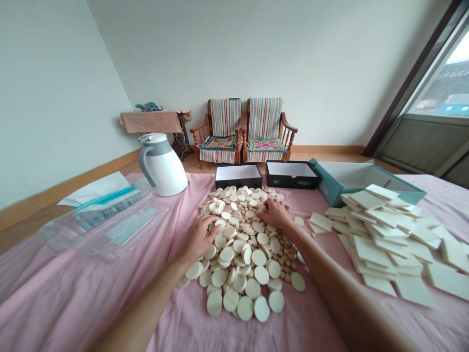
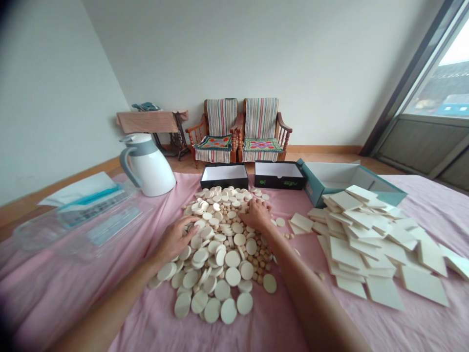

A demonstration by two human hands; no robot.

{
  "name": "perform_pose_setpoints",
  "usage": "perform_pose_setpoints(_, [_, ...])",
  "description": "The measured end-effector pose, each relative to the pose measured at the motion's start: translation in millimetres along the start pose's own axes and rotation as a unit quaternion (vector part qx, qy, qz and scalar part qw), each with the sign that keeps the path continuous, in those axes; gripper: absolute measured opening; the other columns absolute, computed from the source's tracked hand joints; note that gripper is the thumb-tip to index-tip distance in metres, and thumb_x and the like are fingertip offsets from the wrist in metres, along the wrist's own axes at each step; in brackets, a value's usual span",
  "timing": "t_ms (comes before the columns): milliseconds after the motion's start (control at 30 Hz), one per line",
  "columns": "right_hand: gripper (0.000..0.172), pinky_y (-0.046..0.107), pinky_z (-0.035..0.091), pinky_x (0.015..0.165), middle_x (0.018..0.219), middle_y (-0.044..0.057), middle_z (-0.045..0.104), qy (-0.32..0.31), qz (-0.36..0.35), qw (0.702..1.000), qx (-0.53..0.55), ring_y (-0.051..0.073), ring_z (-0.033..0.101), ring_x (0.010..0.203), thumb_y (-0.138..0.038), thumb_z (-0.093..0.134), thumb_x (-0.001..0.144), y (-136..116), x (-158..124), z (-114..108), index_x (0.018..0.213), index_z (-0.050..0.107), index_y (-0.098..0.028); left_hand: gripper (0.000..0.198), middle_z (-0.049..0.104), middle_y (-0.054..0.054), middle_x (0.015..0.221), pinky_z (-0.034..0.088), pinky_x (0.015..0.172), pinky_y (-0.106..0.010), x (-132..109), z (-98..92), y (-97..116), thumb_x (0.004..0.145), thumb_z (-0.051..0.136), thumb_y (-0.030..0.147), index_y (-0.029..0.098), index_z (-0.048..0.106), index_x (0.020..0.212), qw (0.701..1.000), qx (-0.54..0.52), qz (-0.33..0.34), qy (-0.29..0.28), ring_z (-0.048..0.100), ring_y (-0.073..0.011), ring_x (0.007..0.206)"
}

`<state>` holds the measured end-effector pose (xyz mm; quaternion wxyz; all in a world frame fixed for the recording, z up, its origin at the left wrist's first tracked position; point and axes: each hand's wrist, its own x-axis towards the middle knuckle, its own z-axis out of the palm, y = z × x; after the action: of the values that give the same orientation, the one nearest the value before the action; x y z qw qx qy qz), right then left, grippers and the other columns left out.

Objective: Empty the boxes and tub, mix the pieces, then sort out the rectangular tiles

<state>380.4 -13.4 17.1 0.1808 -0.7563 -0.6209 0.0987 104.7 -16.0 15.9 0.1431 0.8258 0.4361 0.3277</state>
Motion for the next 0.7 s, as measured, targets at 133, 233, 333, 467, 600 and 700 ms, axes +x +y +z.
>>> perform_pose_setpoints(133, [0.038, 0.041, 0.036, 0.091, 0.102, 0.007, 0.068, 0.021, -0.008, 0.999, 0.048, 0.025, 0.059, 0.103, -0.035, 0.056, 0.079, -5.2, -0.2, 3.0, 0.114, 0.052, -0.02, 0.026, 0.07, -0.008, 0.104, 0.049, 0.091, -0.038, 0.5, -0.2, 0.8, 0.088, 0.05, 0.036, 0.02, 0.067, 0.101, 1.0, 0.001, 0.002, 0.004, 0.064, -0.0229, 0.101])
perform_pose_setpoints(233, [0.038, 0.036, 0.035, 0.092, 0.098, 0.003, 0.069, 0.043, -0.046, 0.995, 0.072, 0.02, 0.06, 0.097, -0.025, 0.051, 0.082, -16.8, -7.1, 0.8, 0.119, 0.048, -0.022, 0.029, 0.07, -0.009, 0.104, 0.049, 0.092, -0.039, 0.5, -0.1, 0.4, 0.089, 0.05, 0.038, 0.019, 0.067, 0.101, 1.0, 0.005, 0.001, 0.003, 0.064, -0.0237, 0.101])
perform_pose_setpoints(333, [0.041, 0.038, 0.031, 0.096, 0.102, 0.006, 0.069, 0.118, -0.109, 0.986, 0.043, 0.022, 0.058, 0.102, -0.014, 0.048, 0.078, -30.7, -18.8, -9.8, 0.118, 0.05, -0.021, 0.03, 0.07, -0.009, 0.105, 0.05, 0.092, -0.041, 0.6, -0.2, -0.6, 0.089, 0.05, 0.04, 0.019, 0.067, 0.101, 1.0, 0.007, 0.003, 0.002, 0.064, -0.0246, 0.102])
perform_pose_setpoints(467, [0.03, 0.035, 0.034, 0.088, 0.099, 0.009, 0.069, 0.155, -0.093, 0.984, 0.0, 0.025, 0.058, 0.098, -0.014, 0.045, 0.077, -30.1, -26.8, -34.4, 0.103, 0.06, -0.02, 0.031, 0.07, -0.008, 0.107, 0.05, 0.093, -0.039, 1.7, 0.2, -2.9, 0.088, 0.05, 0.042, 0.02, 0.066, 0.103, 1.0, 0.011, 0.006, 0.006, 0.064, -0.0238, 0.103])
perform_pose_setpoints(600, [0.023, 0.029, 0.039, 0.072, 0.087, 0.006, 0.07, 0.171, 0.01, 0.984, 0.045, 0.021, 0.06, 0.083, -0.021, 0.046, 0.079, 9.0, -25.5, -62.9, 0.093, 0.065, -0.022, 0.033, 0.067, -0.009, 0.114, 0.046, 0.099, -0.041, 3.8, 1.1, -6.9, 0.087, 0.051, 0.042, 0.02, 0.063, 0.108, 0.998, 0.015, 0.02, 0.057, 0.06, -0.0242, 0.11])
perform_pose_setpoints(700, [0.024, 0.029, 0.04, 0.069, 0.081, 0.005, 0.07, 0.241, 0.088, 0.962, 0.088, 0.021, 0.061, 0.076, -0.028, 0.046, 0.08, 50.0, -31.2, -86.4, 0.091, 0.066, -0.021, 0.032, 0.066, -0.01, 0.113, 0.046, 0.1, -0.042, 4.9, 1.0, -11.6, 0.088, 0.051, 0.041, 0.019, 0.063, 0.107, 0.997, 0.021, 0.025, 0.076, 0.059, -0.025, 0.111])
